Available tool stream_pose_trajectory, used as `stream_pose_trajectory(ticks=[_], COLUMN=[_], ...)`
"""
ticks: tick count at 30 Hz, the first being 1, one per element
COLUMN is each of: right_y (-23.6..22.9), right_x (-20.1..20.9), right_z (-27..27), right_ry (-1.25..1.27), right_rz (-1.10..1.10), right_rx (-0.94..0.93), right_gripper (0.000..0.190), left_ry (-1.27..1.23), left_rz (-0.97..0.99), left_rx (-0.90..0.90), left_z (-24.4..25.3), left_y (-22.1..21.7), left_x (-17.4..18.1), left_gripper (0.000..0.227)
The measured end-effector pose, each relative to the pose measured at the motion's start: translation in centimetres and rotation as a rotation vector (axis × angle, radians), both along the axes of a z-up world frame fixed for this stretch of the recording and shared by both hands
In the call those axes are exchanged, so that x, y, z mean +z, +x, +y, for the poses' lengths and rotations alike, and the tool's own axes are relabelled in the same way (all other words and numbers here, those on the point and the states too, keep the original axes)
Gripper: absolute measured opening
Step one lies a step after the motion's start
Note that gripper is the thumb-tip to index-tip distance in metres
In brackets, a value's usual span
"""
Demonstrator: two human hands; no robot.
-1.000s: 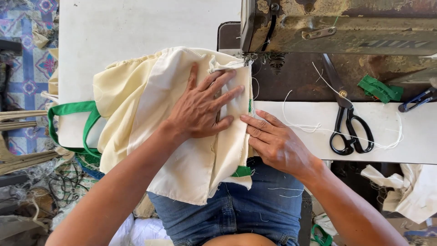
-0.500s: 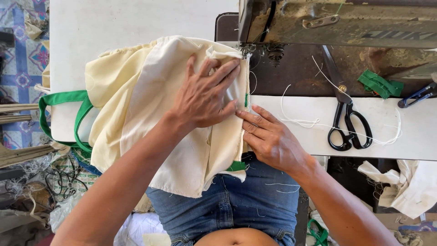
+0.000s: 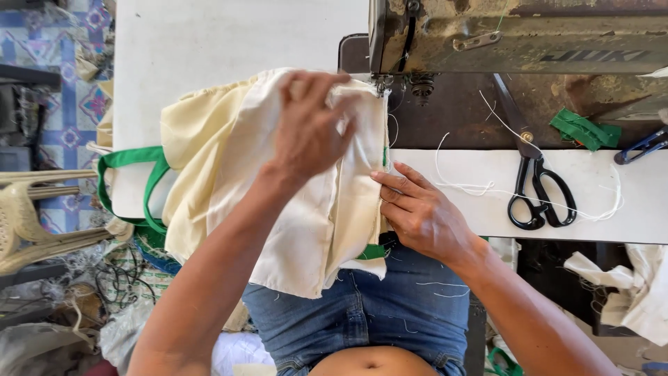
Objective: Sewing the components of a fabric tote bag together using an industrial sewing machine and trimming threads with scissors.
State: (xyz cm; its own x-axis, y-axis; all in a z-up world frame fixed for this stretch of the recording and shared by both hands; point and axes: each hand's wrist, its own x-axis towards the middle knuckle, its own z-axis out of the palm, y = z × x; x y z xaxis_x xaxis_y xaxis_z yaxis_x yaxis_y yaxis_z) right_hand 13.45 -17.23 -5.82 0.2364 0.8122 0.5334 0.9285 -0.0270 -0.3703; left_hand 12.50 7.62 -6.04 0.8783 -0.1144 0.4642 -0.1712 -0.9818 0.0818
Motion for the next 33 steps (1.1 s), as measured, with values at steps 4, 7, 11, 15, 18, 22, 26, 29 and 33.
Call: stream_pose_trajectory(ticks=[4,7,11,15,18,22,26,29,33], right_y=[0.3,0.4,0.4,0.0,0.0,-0.3,-0.2,-0.1,-0.1], right_x=[0.8,0.7,0.7,-0.4,-0.2,-0.5,-1.2,0.1,-0.4], right_z=[-0.3,-0.3,-0.4,-0.1,0.0,-0.1,-0.2,0.2,0.0], right_ry=[-0.126,-0.131,-0.140,-0.081,-0.079,-0.088,-0.066,-0.072,-0.061], right_rz=[-0.082,-0.071,-0.069,0.009,0.000,0.013,0.046,0.045,0.040], right_rx=[0.081,0.079,0.077,0.000,0.009,-0.011,-0.021,-0.020,-0.012], right_gripper=[0.016,0.014,0.010,0.007,0.006,0.007,0.010,0.007,0.006], left_ry=[-0.182,-0.175,-0.174,-0.127,0.019,0.125,0.173,-0.055,-0.353], left_rz=[0.147,0.397,0.418,0.410,0.314,0.053,-0.111,0.090,0.420], left_rx=[0.150,0.051,-0.071,0.035,0.042,-0.158,-0.296,-0.228,-0.061], left_z=[4.2,5.3,6.0,5.7,5.2,6.7,7.0,5.2,3.0], left_y=[1.9,2.5,1.9,1.4,1.0,2.3,3.2,2.0,0.7], left_x=[1.8,3.3,3.1,1.3,1.1,0.6,0.4,1.1,4.9], left_gripper=[0.024,0.028,0.005,0.042,0.025,0.007,0.010,0.022,0.013])
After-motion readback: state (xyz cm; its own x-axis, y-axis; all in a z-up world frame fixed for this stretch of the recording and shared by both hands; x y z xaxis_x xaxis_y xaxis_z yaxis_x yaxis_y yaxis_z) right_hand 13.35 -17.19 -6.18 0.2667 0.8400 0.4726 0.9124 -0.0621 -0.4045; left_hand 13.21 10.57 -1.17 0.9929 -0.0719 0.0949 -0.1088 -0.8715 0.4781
